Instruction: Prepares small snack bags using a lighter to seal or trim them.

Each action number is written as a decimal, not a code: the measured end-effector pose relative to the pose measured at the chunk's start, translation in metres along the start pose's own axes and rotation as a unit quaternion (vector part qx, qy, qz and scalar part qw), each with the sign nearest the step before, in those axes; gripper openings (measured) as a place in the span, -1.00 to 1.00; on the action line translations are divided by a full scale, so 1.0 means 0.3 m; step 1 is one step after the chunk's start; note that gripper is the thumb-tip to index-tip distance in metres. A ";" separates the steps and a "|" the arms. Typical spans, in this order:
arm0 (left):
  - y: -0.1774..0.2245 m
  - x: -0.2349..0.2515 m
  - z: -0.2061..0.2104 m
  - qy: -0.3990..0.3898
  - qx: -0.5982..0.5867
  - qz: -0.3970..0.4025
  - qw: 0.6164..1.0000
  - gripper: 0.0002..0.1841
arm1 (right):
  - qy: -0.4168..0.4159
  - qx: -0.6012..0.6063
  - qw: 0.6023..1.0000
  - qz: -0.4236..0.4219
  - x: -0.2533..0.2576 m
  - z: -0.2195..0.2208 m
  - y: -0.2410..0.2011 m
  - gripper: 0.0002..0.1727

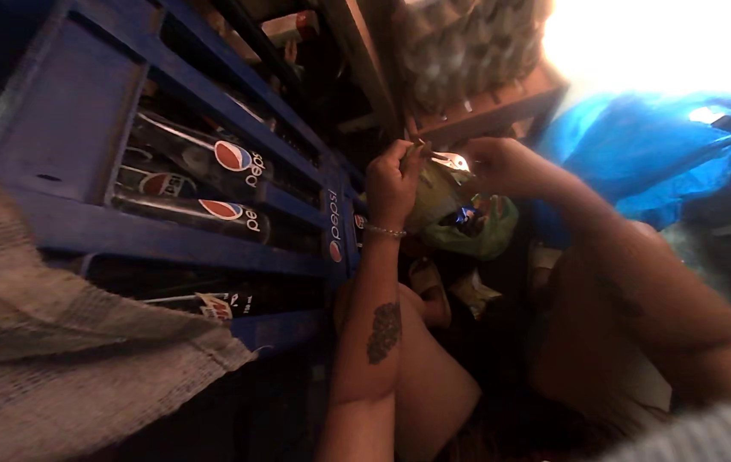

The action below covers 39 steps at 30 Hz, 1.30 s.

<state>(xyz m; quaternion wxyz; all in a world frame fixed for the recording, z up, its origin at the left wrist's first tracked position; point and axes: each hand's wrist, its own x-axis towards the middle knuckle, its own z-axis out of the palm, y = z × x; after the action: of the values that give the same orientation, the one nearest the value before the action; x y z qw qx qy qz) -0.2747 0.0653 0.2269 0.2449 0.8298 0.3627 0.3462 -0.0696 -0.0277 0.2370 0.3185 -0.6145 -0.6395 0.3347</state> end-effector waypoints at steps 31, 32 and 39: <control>-0.003 0.011 -0.001 -0.040 0.010 -0.015 0.999 -0.71 | 0.059 -0.096 0.992 -0.049 0.008 -0.036 0.033 -0.75; -0.005 0.011 -0.002 -0.036 0.010 -0.013 0.999 -0.71 | 0.041 -0.074 0.996 -0.041 0.008 -0.036 0.033 -0.75; 0.003 0.014 -0.010 -0.077 0.001 -0.035 0.996 -0.69 | 0.066 -0.102 0.991 -0.051 0.003 -0.039 0.040 -0.78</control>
<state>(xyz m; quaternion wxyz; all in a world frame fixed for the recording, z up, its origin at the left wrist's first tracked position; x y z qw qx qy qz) -0.2745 0.0686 0.2311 0.2831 0.8409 0.3724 0.2722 -0.0532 -0.0262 0.2339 0.3124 -0.6309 -0.6784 0.2103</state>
